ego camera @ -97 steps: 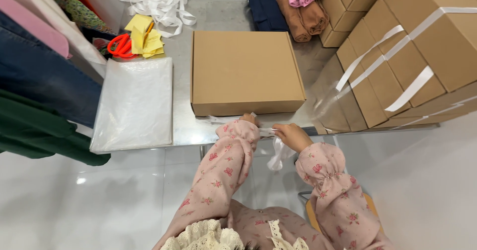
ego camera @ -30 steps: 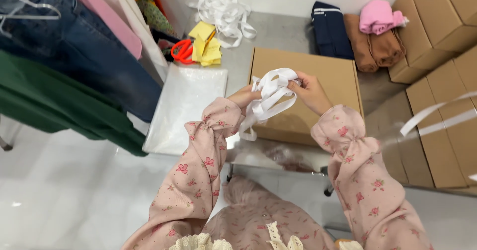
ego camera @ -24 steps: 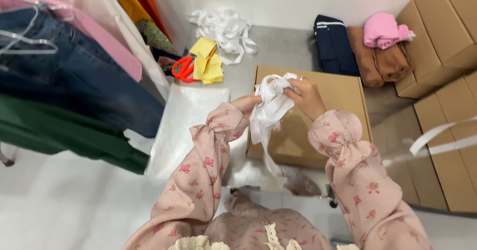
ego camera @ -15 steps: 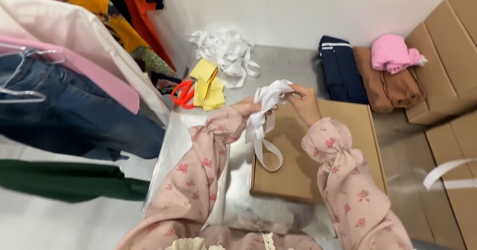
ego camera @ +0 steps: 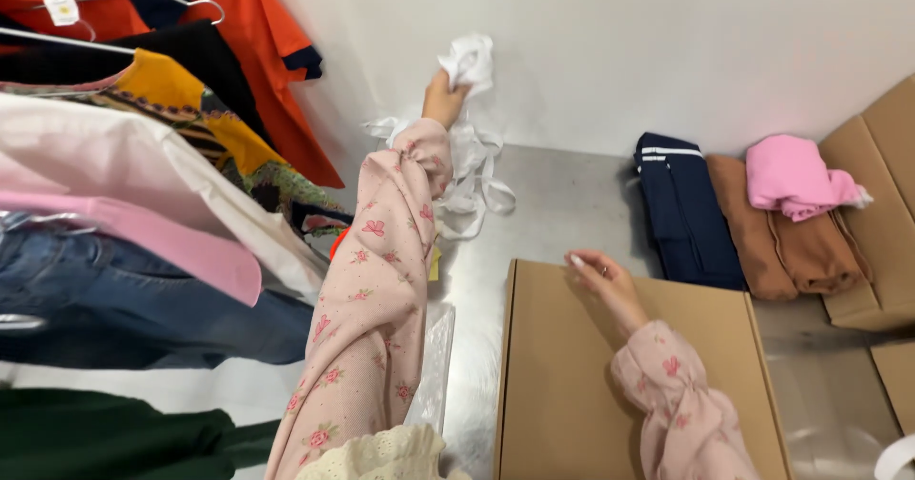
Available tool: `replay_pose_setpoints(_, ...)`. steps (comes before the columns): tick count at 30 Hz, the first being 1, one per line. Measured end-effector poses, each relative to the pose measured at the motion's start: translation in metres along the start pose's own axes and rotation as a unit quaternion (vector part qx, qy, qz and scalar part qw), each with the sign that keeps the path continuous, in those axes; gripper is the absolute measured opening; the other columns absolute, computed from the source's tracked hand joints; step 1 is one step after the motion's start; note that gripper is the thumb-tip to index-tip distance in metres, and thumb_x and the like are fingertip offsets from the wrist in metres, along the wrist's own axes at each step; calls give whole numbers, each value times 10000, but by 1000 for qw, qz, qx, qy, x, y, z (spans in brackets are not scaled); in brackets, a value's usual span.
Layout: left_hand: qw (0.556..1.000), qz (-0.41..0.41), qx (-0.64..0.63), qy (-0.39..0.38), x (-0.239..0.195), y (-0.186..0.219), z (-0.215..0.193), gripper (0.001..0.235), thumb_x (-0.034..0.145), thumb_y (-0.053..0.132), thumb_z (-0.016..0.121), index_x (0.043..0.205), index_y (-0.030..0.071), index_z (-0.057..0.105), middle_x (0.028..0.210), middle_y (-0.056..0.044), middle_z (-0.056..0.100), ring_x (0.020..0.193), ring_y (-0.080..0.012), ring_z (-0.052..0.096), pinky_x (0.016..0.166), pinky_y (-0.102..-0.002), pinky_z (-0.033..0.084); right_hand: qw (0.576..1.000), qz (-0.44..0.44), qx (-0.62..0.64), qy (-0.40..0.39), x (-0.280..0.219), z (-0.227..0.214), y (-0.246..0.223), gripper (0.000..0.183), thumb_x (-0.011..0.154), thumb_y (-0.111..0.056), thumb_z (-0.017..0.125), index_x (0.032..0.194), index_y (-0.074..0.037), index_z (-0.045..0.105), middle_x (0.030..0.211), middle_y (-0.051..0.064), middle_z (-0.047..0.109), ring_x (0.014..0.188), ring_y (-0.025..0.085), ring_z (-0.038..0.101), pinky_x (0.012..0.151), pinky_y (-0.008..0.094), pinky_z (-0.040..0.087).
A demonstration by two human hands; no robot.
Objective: The person places a folded brown garment into a clear plastic bag and smooths it out. They then retrieve a cardboard box, remove a white ribbon and a yellow tag, and open it. The person removes a checkered garment from a plastic bag inside the box, places the bag into the box, and closes the box.
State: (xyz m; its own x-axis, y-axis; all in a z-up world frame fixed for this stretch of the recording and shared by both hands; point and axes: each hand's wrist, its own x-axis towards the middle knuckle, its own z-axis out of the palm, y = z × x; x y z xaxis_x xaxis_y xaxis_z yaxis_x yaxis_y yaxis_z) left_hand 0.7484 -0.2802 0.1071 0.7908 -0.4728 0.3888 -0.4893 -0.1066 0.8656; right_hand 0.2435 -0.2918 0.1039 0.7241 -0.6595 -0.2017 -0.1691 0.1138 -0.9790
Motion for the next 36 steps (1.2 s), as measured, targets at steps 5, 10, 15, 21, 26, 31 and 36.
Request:
replay_pose_setpoints(5,994,25,-88,57,38,23,-9,372,848,215,684,1199,96,656,1126,-106,749,1066,-256,689,921,-367,505,998,50,-21,9,14,-9,25,293,918,-229,688,1163,-77,739,1154,49,762,1080,105,655,917,247,486)
replay_pose_setpoints(10,978,12,201,-47,8,-13,-19,437,946,292,708,1334,114,612,1265,-112,664,1186,-360,647,921,-559,543,999,42,10,16,0,-3,22,330,941,-189,711,1243,-56,724,1155,91,703,1088,159,597,975,331,497)
replay_pose_setpoints(15,819,-29,521,-240,-32,-80,-13,930,655,351,955,1449,245,483,1555,-41,386,1398,-332,388,1046,-631,361,998,57,-2,6,-8,4,12,332,924,-192,730,1242,-96,737,1176,78,710,1111,142,598,1015,339,481)
replay_pose_setpoints(21,866,13,460,-194,-62,-46,-26,636,759,267,888,1304,169,576,1380,-67,513,1317,-333,485,961,-569,508,1000,20,5,-10,-13,10,12,323,939,-171,701,1246,-73,730,1160,78,699,1092,136,593,1012,334,469)
replay_pose_setpoints(26,891,40,408,-194,-95,4,-45,581,802,277,861,1294,145,581,1357,-84,518,1304,-354,508,951,-568,534,999,-37,23,13,-13,14,31,315,958,-172,670,1252,-66,704,1133,52,683,1065,112,564,988,300,460)
replay_pose_setpoints(31,936,77,314,-143,-140,56,-79,513,825,238,832,1255,108,585,1313,-120,522,1257,-407,538,921,-597,542,996,-55,45,48,-19,-9,30,314,972,-209,665,1255,-74,685,1163,76,696,1109,152,605,999,288,445)
replay_pose_setpoints(36,965,103,224,-85,-216,124,-133,457,839,219,809,1226,104,595,1277,-131,538,1207,-426,570,904,-577,550,989,-83,-51,110,-62,-71,12,307,997,-267,673,1244,-87,702,1224,154,684,1209,224,571,1047,378,408)
